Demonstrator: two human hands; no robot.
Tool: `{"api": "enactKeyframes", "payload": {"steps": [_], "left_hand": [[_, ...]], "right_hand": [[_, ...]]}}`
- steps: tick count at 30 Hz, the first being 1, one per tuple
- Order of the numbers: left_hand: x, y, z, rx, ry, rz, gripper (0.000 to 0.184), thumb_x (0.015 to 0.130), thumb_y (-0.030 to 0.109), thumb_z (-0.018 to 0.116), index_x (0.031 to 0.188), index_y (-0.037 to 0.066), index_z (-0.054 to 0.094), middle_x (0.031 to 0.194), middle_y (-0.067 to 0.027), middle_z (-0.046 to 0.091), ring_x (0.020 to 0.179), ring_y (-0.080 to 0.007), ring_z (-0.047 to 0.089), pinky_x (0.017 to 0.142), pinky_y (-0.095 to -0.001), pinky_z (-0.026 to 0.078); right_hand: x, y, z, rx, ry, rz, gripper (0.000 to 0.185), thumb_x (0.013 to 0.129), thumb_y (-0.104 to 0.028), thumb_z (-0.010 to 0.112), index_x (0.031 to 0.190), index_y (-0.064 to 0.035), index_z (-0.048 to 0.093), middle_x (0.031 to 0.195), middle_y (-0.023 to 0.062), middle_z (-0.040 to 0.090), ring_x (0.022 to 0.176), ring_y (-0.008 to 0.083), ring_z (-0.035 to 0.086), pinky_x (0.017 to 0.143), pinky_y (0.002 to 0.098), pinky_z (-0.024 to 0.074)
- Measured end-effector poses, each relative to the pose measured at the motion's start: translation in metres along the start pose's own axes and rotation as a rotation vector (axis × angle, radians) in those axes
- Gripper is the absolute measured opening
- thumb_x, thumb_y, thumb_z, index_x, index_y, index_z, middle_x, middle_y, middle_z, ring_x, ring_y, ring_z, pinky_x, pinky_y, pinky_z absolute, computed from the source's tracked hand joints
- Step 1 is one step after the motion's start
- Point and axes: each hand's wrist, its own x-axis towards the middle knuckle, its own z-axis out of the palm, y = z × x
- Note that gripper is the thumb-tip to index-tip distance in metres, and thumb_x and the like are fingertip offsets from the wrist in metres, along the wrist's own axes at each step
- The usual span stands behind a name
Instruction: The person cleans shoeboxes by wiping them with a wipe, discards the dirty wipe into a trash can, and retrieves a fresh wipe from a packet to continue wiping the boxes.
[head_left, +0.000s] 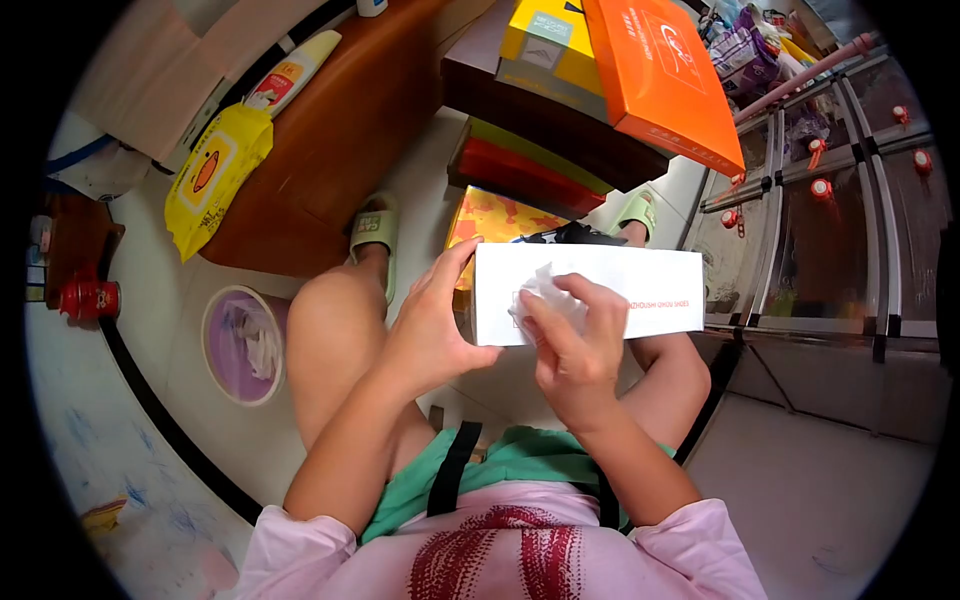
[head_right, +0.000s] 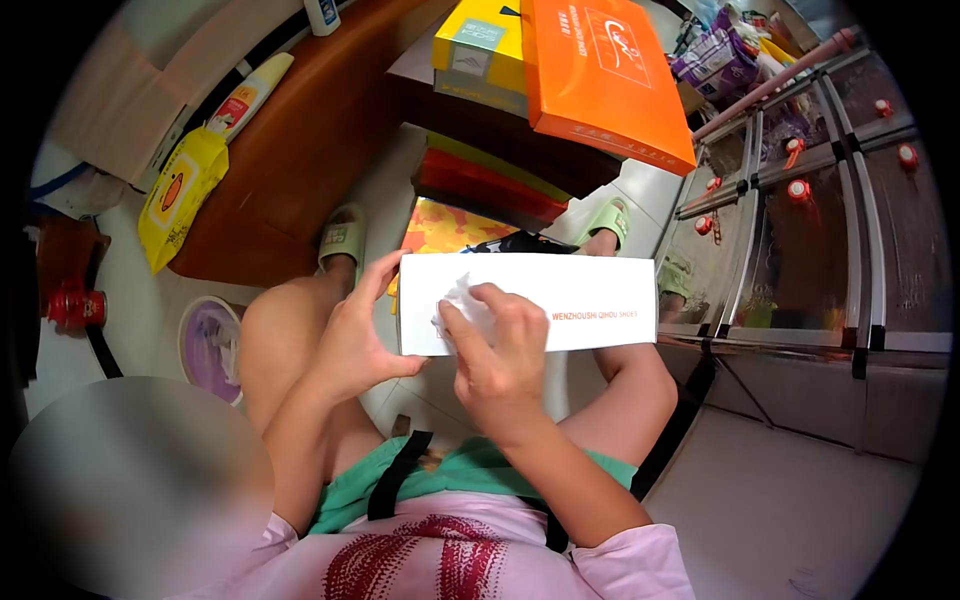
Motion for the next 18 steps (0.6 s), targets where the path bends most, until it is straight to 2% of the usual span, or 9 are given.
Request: {"api": "enactKeyframes", "payload": {"steps": [2, 5, 6, 10, 13, 15, 18], "left_hand": [[0.000, -0.003, 0.001, 0.012, -0.002, 0.019, 0.102, 0.055, 0.014, 0.085, 0.145, 0.006, 0.038, 0.137, -0.0211, 0.054, 0.133, -0.0347, 0.049, 0.110, -0.0381, 0.040], [-0.001, -0.004, 0.001, 0.088, 0.014, 0.075, 0.102, 0.056, 0.016, 0.085, 0.145, 0.005, 0.037, 0.143, -0.0204, 0.049, 0.133, -0.0364, 0.047, 0.109, -0.0409, 0.039], [-0.002, -0.004, 0.001, 0.154, 0.034, 0.118, 0.101, 0.057, 0.018, 0.084, 0.145, 0.004, 0.037, 0.146, -0.0198, 0.045, 0.132, -0.0378, 0.045, 0.109, -0.0433, 0.038], [-0.001, -0.006, 0.000, 0.204, 0.039, 0.135, 0.103, 0.057, 0.020, 0.084, 0.147, 0.003, 0.036, 0.147, -0.0201, 0.044, 0.135, -0.0370, 0.042, 0.111, -0.0437, 0.035], [-0.002, -0.005, 0.001, 0.208, 0.030, 0.129, 0.105, 0.057, 0.022, 0.083, 0.148, 0.002, 0.036, 0.148, -0.0200, 0.043, 0.139, -0.0365, 0.038, 0.113, -0.0442, 0.031], [-0.003, -0.005, 0.000, 0.239, 0.023, 0.144, 0.104, 0.057, 0.022, 0.081, 0.148, 0.001, 0.035, 0.148, -0.0196, 0.043, 0.141, -0.0359, 0.035, 0.114, -0.0443, 0.030], [-0.002, -0.005, -0.001, 0.245, 0.019, 0.159, 0.105, 0.056, 0.023, 0.081, 0.148, 0.000, 0.035, 0.148, -0.0195, 0.043, 0.141, -0.0355, 0.036, 0.114, -0.0443, 0.029]], "right_hand": [[-0.003, 0.001, 0.007, 0.109, -0.116, -0.049, 0.047, 0.063, 0.002, 0.067, 0.109, -0.0009, 0.068, 0.117, 0.0139, 0.060, 0.106, 0.0336, 0.058, 0.091, 0.0437, 0.0471], [-0.001, -0.008, 0.012, 0.198, -0.121, -0.083, 0.045, 0.064, 0.005, 0.063, 0.109, 0.0019, 0.067, 0.115, 0.0124, 0.062, 0.107, 0.0333, 0.059, 0.092, 0.0419, 0.0498], [-0.003, -0.009, 0.012, 0.200, -0.130, -0.090, 0.044, 0.064, 0.006, 0.063, 0.107, 0.0012, 0.067, 0.116, 0.0116, 0.062, 0.109, 0.0337, 0.059, 0.092, 0.0411, 0.0513], [0.002, 0.000, 0.002, 0.195, -0.167, -0.104, 0.043, 0.062, 0.006, 0.066, 0.104, -0.0016, 0.068, 0.113, 0.0110, 0.063, 0.108, 0.0331, 0.059, 0.091, 0.0408, 0.0515], [0.006, -0.001, 0.003, 0.282, -0.192, -0.027, 0.041, 0.059, 0.009, 0.066, 0.098, -0.0041, 0.069, 0.110, 0.0104, 0.062, 0.106, 0.0329, 0.059, 0.089, 0.0405, 0.0521], [0.006, -0.004, 0.006, 0.329, -0.189, -0.121, 0.039, 0.058, 0.010, 0.066, 0.094, -0.0043, 0.070, 0.106, 0.0099, 0.062, 0.104, 0.0327, 0.058, 0.086, 0.0406, 0.0522], [0.006, 0.003, 0.003, 0.358, -0.186, -0.122, 0.035, 0.058, 0.010, 0.066, 0.090, -0.0038, 0.070, 0.106, 0.0098, 0.061, 0.103, 0.0324, 0.058, 0.084, 0.0407, 0.0520]]}}
